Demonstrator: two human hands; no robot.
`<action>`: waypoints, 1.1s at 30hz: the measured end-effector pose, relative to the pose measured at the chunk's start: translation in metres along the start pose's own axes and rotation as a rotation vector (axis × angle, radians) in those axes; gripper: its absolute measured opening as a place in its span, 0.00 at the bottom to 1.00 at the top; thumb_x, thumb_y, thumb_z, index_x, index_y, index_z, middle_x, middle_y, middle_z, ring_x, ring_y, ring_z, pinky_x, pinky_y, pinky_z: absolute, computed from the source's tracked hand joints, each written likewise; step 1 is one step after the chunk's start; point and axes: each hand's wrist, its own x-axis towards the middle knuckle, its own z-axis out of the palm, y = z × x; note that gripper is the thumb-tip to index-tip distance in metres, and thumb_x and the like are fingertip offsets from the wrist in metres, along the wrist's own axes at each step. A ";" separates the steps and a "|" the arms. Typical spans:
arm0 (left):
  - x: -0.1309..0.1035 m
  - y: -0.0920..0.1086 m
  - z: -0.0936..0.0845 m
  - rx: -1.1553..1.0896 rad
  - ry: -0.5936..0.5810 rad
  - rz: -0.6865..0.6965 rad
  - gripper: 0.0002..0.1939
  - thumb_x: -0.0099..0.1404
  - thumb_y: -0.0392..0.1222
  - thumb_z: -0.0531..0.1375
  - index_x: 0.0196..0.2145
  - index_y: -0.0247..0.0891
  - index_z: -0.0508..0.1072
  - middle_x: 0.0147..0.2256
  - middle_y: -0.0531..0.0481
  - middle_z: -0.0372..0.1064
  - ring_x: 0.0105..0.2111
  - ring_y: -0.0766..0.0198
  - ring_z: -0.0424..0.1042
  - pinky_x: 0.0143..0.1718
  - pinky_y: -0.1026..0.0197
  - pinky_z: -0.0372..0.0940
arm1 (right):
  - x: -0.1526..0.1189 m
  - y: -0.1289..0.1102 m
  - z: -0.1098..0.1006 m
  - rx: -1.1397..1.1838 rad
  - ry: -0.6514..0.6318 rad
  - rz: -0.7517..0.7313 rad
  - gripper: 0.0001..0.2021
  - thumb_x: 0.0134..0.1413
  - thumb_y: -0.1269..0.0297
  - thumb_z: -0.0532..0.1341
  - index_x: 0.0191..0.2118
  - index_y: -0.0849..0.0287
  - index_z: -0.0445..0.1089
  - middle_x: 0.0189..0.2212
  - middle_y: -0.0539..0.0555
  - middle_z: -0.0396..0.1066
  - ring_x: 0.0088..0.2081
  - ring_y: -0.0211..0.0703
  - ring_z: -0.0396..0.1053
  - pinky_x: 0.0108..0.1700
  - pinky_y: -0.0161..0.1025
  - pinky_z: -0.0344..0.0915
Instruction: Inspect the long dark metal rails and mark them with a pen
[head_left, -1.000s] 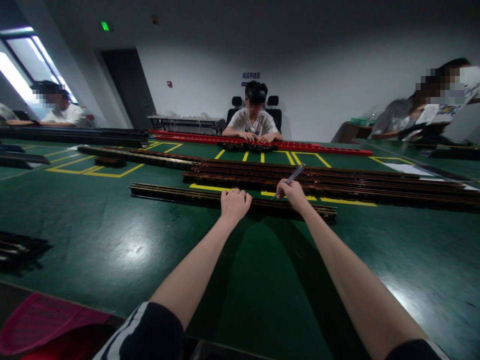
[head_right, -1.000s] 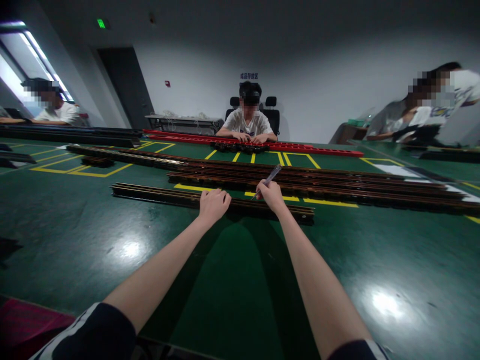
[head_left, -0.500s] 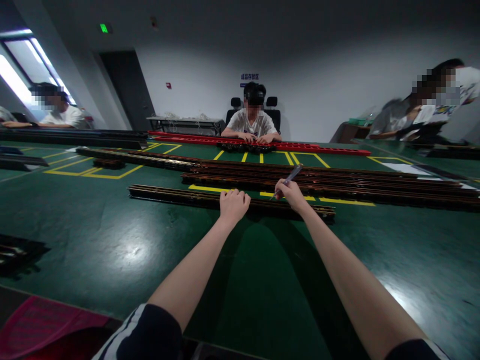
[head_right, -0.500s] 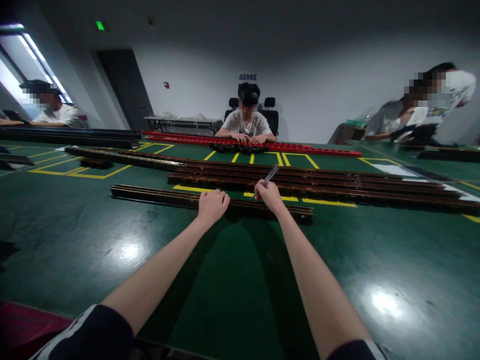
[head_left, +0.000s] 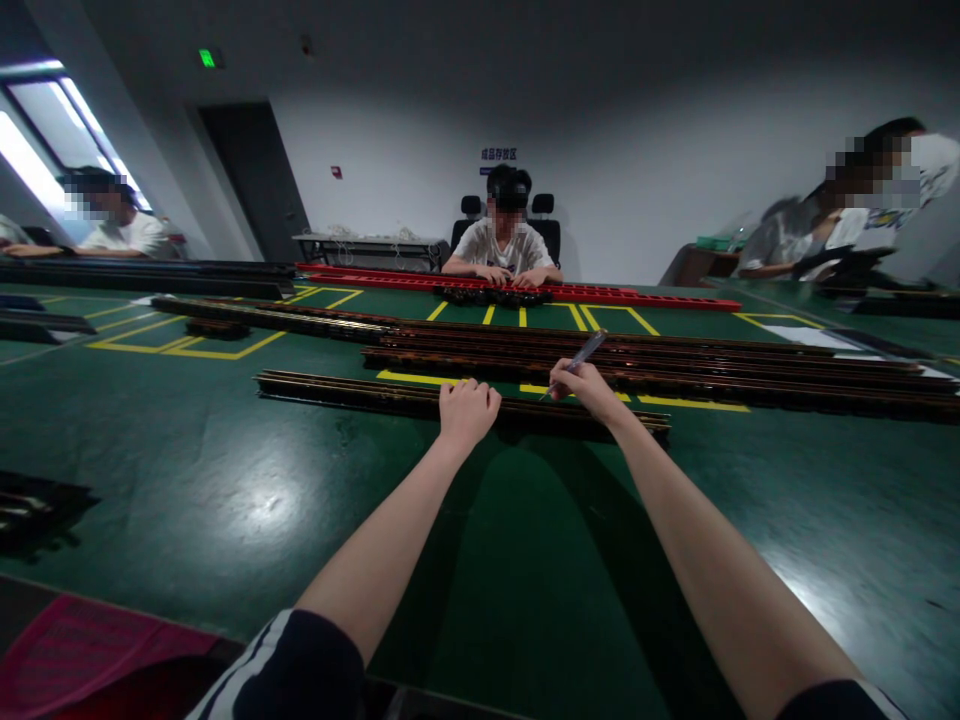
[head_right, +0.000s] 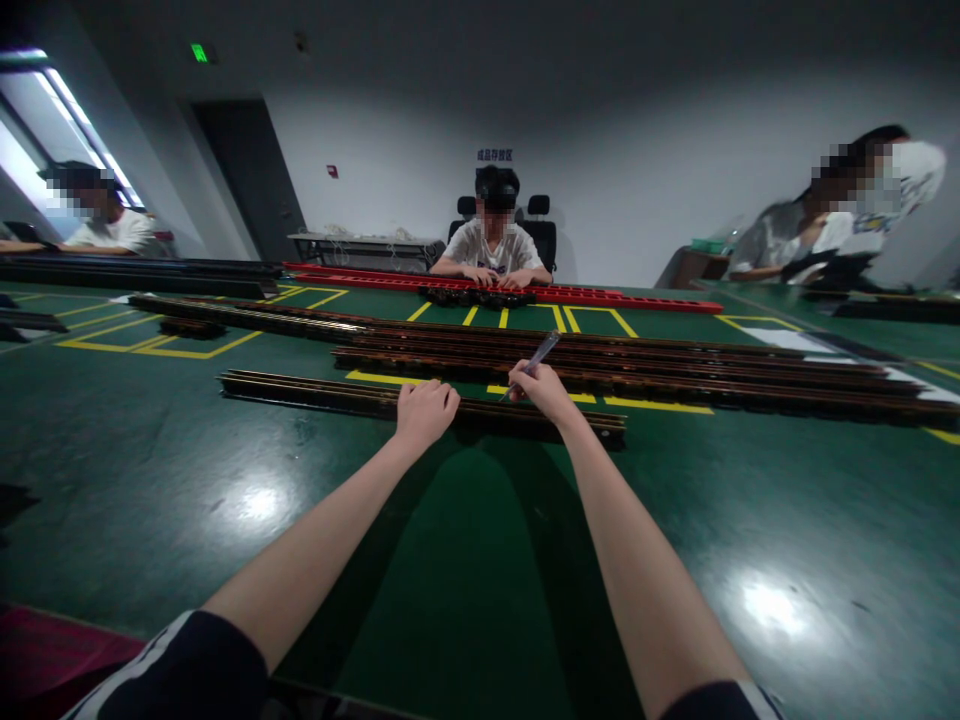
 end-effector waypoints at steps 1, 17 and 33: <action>0.000 0.000 0.000 -0.004 0.002 -0.001 0.24 0.69 0.43 0.43 0.31 0.35 0.77 0.35 0.41 0.76 0.35 0.56 0.73 0.43 0.51 0.60 | 0.000 0.000 -0.001 -0.002 -0.005 -0.003 0.07 0.43 0.63 0.61 0.21 0.59 0.64 0.16 0.49 0.68 0.20 0.36 0.67 0.29 0.35 0.65; 0.003 -0.009 -0.004 0.017 -0.006 -0.080 0.21 0.67 0.43 0.45 0.30 0.35 0.76 0.36 0.41 0.76 0.37 0.55 0.73 0.50 0.46 0.57 | -0.003 -0.006 0.007 -0.089 -0.088 -0.059 0.07 0.49 0.63 0.60 0.24 0.58 0.65 0.18 0.49 0.70 0.24 0.38 0.69 0.33 0.36 0.65; -0.005 0.016 0.002 0.095 0.019 0.187 0.21 0.71 0.42 0.44 0.36 0.36 0.75 0.38 0.42 0.75 0.40 0.54 0.71 0.44 0.51 0.56 | -0.002 -0.006 0.011 -0.042 -0.116 -0.056 0.08 0.48 0.62 0.60 0.24 0.58 0.64 0.18 0.49 0.70 0.24 0.38 0.68 0.33 0.36 0.64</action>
